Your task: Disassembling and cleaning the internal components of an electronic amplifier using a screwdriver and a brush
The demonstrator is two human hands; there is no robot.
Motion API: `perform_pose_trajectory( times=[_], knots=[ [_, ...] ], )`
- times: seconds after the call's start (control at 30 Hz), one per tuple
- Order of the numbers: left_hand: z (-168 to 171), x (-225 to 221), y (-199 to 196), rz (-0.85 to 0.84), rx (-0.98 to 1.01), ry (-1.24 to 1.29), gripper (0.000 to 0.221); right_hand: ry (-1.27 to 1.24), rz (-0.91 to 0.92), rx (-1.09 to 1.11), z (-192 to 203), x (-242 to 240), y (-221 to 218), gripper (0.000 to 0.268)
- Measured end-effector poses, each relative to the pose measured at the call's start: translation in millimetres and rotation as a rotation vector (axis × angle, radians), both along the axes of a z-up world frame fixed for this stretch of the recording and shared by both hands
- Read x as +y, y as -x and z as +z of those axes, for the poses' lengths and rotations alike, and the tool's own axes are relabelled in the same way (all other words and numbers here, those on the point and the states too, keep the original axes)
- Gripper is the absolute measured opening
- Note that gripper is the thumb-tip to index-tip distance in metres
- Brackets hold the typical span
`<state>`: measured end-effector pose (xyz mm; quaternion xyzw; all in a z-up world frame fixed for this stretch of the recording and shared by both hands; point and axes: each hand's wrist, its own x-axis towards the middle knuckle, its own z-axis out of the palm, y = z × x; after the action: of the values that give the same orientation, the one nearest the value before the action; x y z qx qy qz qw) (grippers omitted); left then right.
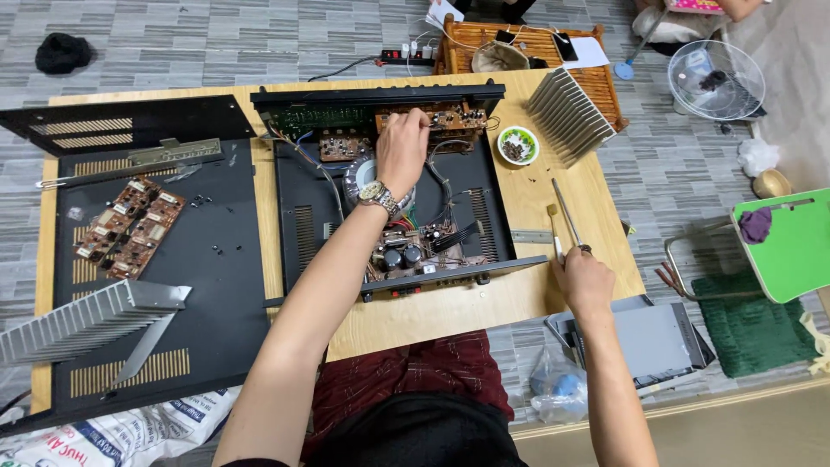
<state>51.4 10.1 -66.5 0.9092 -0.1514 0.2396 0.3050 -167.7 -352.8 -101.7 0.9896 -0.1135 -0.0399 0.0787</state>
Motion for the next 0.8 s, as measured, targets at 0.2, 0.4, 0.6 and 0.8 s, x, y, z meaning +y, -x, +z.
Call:
perform_pose_trajectory(
  times=[0.2, 0.4, 0.6, 0.8],
  knots=[
    [1, -6, -1, -0.073, 0.122, 0.307, 0.012, -0.028, -0.047, 0.065, -9, -5, -2, 0.047],
    [-5, -14, -1, -0.158, 0.256, 0.664, 0.020, -0.146, -0.044, -0.069, 27, -1, 2, 0.036],
    [-10, -22, -7, -0.285, 0.436, 1.056, 0.049, -0.680, 0.090, -0.395, 131, 51, -8, 0.026],
    [-22, -20, -14, -0.342, 0.482, 1.148, 0.052, -1.376, 0.518, -0.628, 197, 124, -87, 0.026]
  ],
)
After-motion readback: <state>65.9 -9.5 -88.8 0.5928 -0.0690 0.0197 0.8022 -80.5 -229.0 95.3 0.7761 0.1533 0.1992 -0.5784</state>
